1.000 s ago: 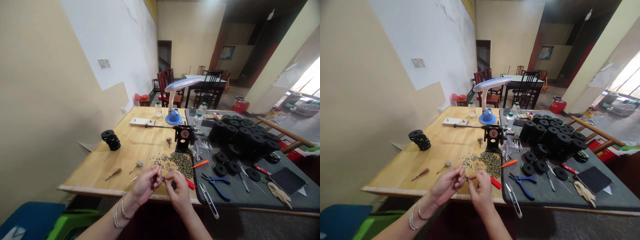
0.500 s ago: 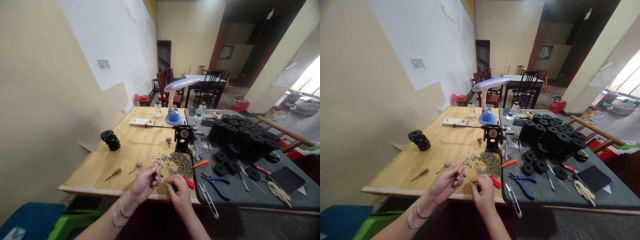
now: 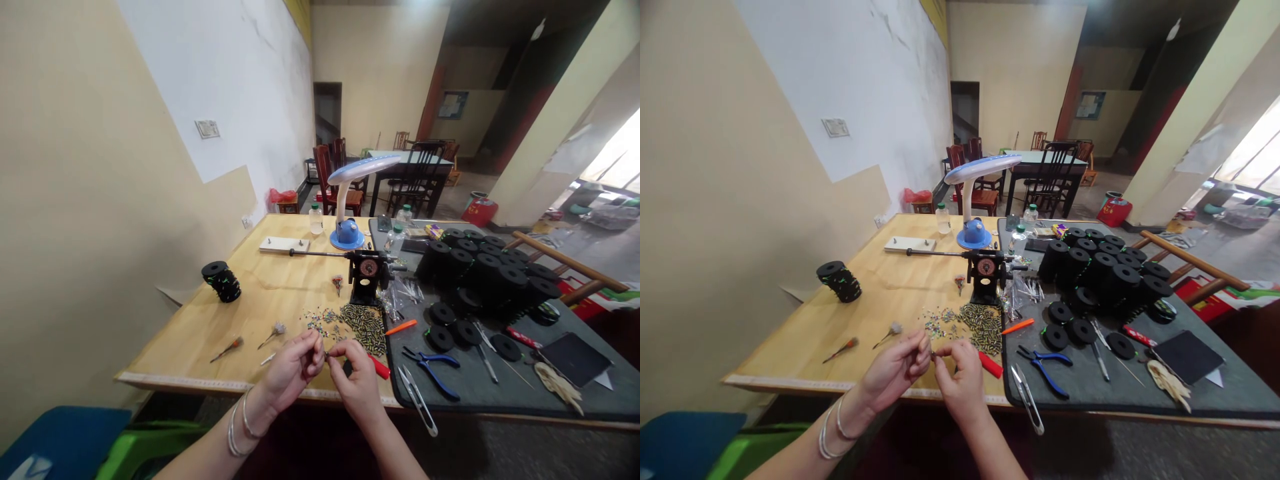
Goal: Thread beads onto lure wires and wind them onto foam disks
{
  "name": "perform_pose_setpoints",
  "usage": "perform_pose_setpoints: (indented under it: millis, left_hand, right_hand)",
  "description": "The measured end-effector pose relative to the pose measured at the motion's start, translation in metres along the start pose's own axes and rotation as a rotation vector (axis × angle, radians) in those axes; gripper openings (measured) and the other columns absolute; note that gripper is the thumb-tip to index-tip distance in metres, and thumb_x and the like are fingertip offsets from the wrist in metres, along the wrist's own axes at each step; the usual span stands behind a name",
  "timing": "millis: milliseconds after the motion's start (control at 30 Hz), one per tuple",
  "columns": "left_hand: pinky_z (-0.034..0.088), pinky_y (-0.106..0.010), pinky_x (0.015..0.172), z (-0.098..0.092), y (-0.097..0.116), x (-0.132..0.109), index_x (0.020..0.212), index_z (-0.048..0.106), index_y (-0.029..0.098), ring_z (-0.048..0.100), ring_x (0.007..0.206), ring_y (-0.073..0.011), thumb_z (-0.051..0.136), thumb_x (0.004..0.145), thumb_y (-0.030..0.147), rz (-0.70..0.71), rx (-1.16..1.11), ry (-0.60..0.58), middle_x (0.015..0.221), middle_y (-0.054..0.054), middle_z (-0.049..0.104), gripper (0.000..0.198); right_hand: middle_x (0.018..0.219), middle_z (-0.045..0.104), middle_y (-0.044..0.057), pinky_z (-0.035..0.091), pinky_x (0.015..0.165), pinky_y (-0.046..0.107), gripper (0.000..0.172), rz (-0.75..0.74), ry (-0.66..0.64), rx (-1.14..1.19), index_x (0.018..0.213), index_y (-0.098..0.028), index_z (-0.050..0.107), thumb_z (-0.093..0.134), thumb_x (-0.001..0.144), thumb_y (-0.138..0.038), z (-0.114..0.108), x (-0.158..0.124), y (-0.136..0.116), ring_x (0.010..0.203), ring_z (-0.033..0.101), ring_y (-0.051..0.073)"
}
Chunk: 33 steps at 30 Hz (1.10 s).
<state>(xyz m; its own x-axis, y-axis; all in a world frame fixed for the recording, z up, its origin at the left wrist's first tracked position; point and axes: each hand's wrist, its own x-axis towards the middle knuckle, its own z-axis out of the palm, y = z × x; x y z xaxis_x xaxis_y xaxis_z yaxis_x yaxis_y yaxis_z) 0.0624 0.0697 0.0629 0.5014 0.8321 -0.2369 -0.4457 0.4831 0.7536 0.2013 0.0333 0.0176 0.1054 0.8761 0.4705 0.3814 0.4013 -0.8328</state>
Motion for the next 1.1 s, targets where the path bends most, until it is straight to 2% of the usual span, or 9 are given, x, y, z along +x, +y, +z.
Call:
perform_pose_setpoints:
  millis: [267,500,667,767,900,1100]
  left_hand:
    - [0.024,-0.016,0.043,-0.004,-0.001,0.002,0.062,0.051,0.014,0.038,0.043,-0.0044,0.067,0.078,0.029,0.005,-0.031,-0.01,0.052,0.004,0.048,0.027]
    - [0.026,-0.016,0.044,-0.006,0.001,0.003,0.062,0.051,0.013,0.04,0.043,-0.0038,0.07,0.075,0.03,0.025,-0.067,-0.016,0.053,0.004,0.049,0.028]
    - [0.027,-0.016,0.045,-0.006,0.001,0.002,0.063,0.049,0.014,0.04,0.044,-0.0037,0.067,0.079,0.028,0.025,-0.058,-0.02,0.054,0.004,0.049,0.027]
    - [0.027,-0.016,0.045,-0.005,0.001,0.002,0.064,0.049,0.014,0.04,0.044,-0.0039,0.065,0.081,0.028,0.017,-0.042,-0.019,0.055,0.004,0.048,0.027]
    - [0.028,-0.016,0.045,-0.004,0.001,0.002,0.064,0.05,0.014,0.04,0.044,-0.0039,0.066,0.079,0.028,0.005,-0.045,-0.029,0.055,0.004,0.049,0.026]
    - [0.027,-0.016,0.044,-0.002,0.0,0.001,0.063,0.052,0.014,0.04,0.044,-0.0041,0.068,0.077,0.027,-0.018,-0.043,0.004,0.054,0.003,0.05,0.025]
  right_hand:
    - [0.073,0.061,0.002,0.042,0.067,0.031,0.01,0.035,-0.005,0.014,0.074,-0.021,0.058,0.055,0.082,-0.015,0.002,-0.005,0.006,0.073,0.056,0.02]
    - [0.08,0.065,0.003,0.043,0.075,0.034,0.011,0.041,-0.004,0.023,0.078,-0.022,0.059,0.054,0.082,-0.013,0.003,-0.015,0.02,0.081,0.058,0.022]
    - [0.079,0.067,0.003,0.045,0.075,0.034,0.012,0.043,0.006,0.012,0.077,-0.023,0.059,0.054,0.081,-0.012,0.001,-0.021,0.025,0.08,0.06,0.022]
    - [0.081,0.068,0.003,0.045,0.076,0.034,0.013,0.047,0.001,-0.001,0.077,-0.023,0.061,0.055,0.081,-0.011,0.0,-0.022,0.024,0.082,0.061,0.023]
    - [0.088,0.069,0.004,0.046,0.079,0.035,0.015,0.049,-0.031,-0.016,0.088,-0.023,0.065,0.057,0.081,-0.013,-0.004,-0.018,0.018,0.086,0.061,0.023]
    - [0.084,0.067,0.003,0.044,0.075,0.034,0.01,0.015,-0.026,-0.008,0.09,-0.023,0.064,0.063,0.08,-0.018,-0.005,-0.003,0.004,0.083,0.06,0.023]
